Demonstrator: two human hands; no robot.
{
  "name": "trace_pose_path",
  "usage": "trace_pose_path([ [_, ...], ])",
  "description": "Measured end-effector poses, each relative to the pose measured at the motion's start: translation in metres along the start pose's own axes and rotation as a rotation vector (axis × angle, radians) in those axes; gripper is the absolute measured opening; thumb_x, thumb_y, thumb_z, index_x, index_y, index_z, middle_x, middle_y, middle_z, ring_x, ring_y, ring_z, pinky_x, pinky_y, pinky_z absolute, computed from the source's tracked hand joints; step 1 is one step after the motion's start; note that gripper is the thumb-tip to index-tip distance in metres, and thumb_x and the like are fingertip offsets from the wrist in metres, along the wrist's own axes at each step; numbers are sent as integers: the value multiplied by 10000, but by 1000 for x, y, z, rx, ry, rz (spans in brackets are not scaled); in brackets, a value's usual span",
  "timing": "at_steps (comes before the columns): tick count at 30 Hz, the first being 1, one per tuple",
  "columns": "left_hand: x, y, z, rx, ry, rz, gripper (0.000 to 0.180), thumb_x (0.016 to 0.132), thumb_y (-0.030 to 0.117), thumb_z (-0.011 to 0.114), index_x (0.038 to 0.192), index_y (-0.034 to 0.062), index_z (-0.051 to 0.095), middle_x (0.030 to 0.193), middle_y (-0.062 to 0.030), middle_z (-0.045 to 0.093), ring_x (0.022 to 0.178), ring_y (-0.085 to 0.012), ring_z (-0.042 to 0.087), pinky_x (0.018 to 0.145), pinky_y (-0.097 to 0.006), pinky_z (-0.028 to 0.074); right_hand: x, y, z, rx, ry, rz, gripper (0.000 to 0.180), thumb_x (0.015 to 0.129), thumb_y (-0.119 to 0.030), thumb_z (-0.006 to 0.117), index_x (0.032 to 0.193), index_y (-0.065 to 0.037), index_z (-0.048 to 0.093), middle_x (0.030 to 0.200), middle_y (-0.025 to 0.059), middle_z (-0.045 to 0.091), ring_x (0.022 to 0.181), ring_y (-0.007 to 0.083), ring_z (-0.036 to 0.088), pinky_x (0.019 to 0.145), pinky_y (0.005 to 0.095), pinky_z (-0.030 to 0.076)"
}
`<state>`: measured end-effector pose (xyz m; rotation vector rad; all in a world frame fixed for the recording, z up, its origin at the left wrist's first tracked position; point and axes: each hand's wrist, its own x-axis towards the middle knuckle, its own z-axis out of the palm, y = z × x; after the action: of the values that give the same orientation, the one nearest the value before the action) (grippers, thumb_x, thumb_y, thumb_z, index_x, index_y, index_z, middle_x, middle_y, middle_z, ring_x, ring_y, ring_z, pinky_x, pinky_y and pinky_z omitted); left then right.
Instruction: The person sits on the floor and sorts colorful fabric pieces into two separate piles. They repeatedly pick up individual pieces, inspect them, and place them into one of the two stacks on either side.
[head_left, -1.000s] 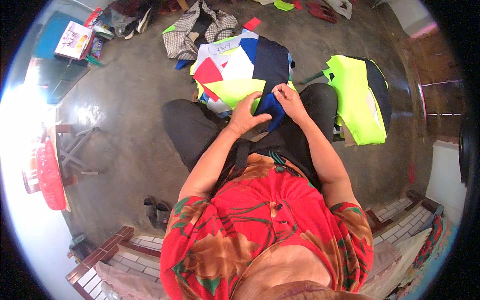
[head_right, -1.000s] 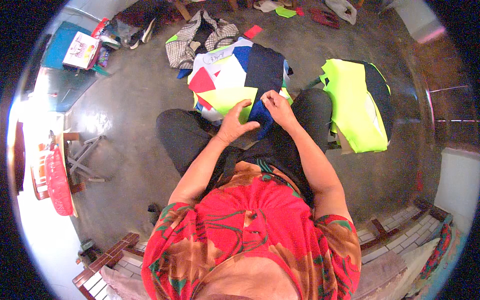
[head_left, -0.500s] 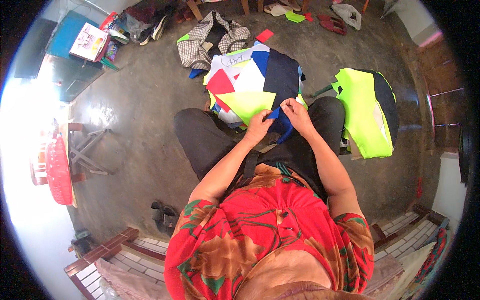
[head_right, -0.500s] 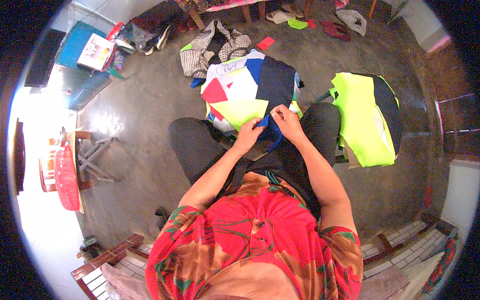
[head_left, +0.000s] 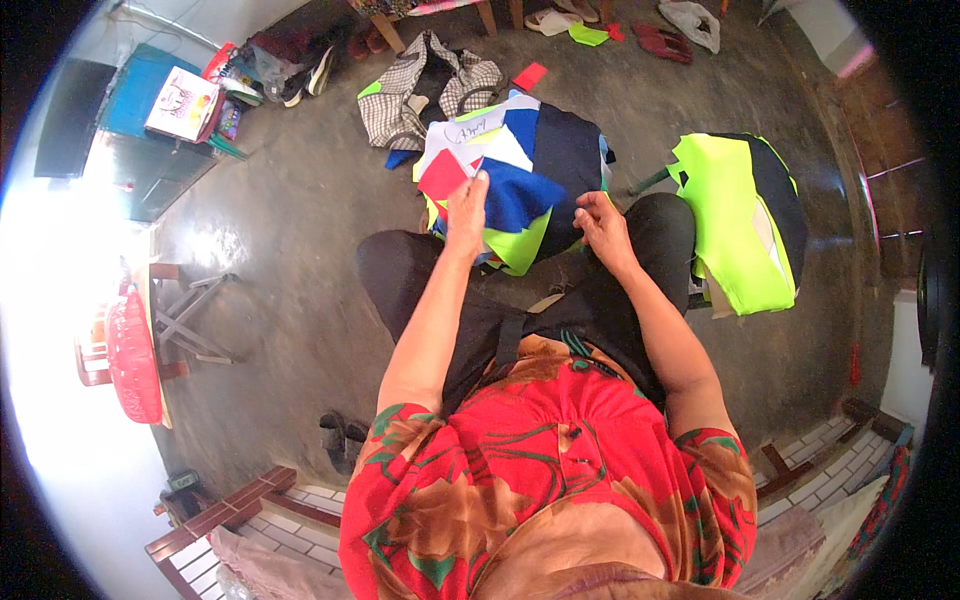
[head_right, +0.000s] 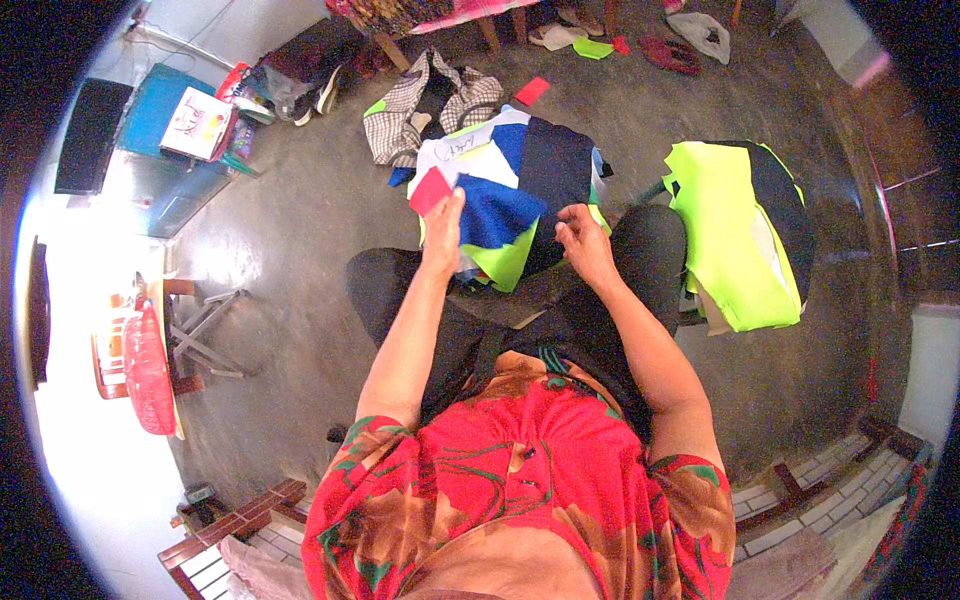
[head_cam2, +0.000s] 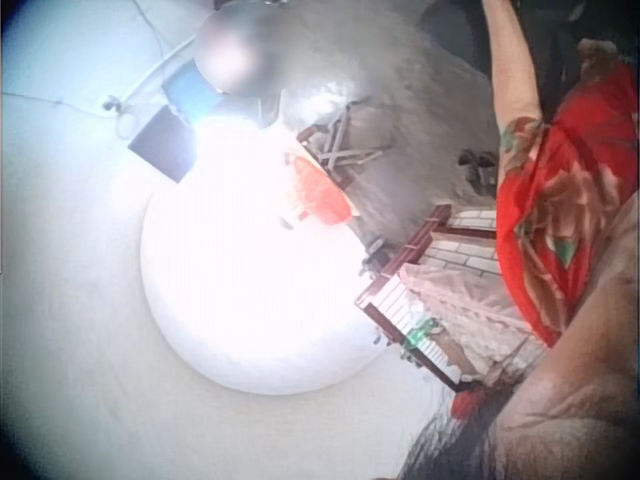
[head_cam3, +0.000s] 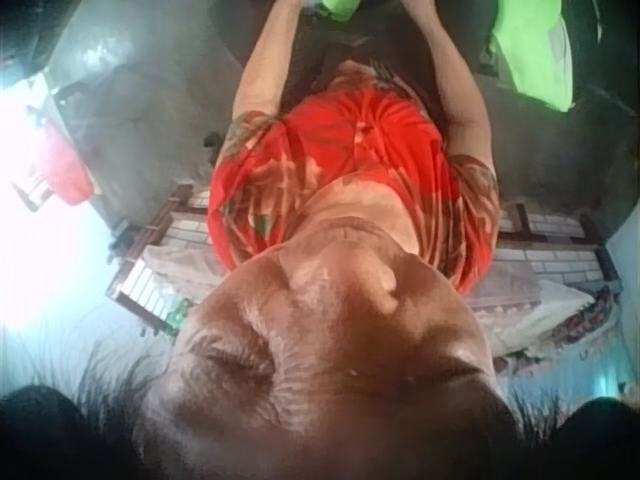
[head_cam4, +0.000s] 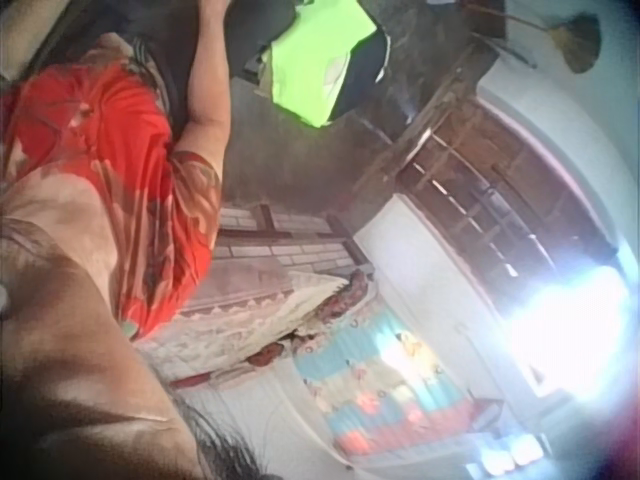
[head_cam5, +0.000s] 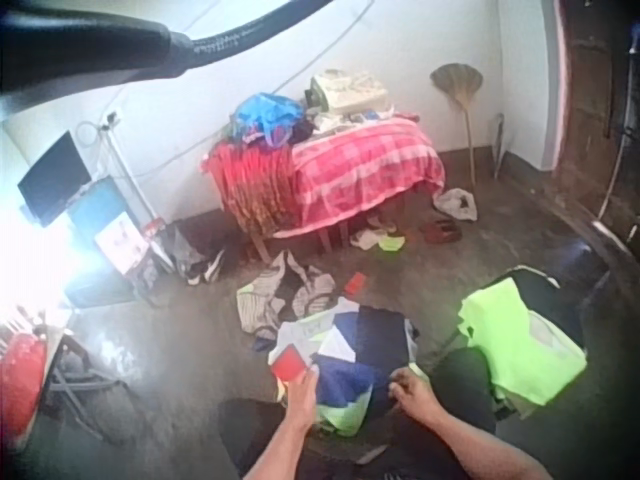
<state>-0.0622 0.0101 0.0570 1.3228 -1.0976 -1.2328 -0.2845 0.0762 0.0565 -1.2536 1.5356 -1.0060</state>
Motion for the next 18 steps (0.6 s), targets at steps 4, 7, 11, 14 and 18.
trace_pose_path([
  [4, 41, 23, -4, -85, 58, 51, 329, 906, 348, 572, 835, 29, 605, 770, 43, 500, 704, -77, 411, 635, -256, 357, 2, 1, -3, -19, -1, 20, 178, 902, -143, 552, 1051, -52, 517, 785, 51, 595, 697, 112, 585, 542, 261, 482],
  [7, 81, 23, -19, -365, 59, 63, 392, 907, 330, 574, 1041, -37, 590, 1013, -70, 605, 917, -146, 550, 849, -279, 436, 6, 12, 3, 28, -32, -51, 158, 902, -139, 546, 1033, -53, 528, 786, 52, 595, 703, 108, 586, 548, 256, 485],
  [11, 87, 24, -14, -697, 70, -9, 346, 953, 296, 494, 1147, 9, 505, 1129, -106, 590, 1002, -251, 593, 922, -425, 467, 7, 14, -2, 22, -48, -6, 126, 901, -128, 542, 995, -44, 544, 792, 35, 594, 711, 98, 586, 553, 250, 486],
  [14, 74, -15, -16, -702, 197, -233, 372, 981, 296, 414, 1275, 68, 420, 1242, -109, 523, 1119, -283, 530, 953, -482, 435, 9, 11, 0, 0, -68, -15, 109, 902, -118, 539, 978, -41, 550, 796, 23, 593, 714, 91, 583, 552, 247, 485],
  [18, 43, -57, -8, -679, 276, -451, 307, 964, 213, 445, 1182, 5, 381, 1159, -198, 499, 1061, -390, 540, 802, -522, 517, 6, 9, -1, -10, -69, -13, 95, 902, -105, 535, 974, -46, 554, 798, 15, 595, 714, 86, 579, 553, 246, 479],
])
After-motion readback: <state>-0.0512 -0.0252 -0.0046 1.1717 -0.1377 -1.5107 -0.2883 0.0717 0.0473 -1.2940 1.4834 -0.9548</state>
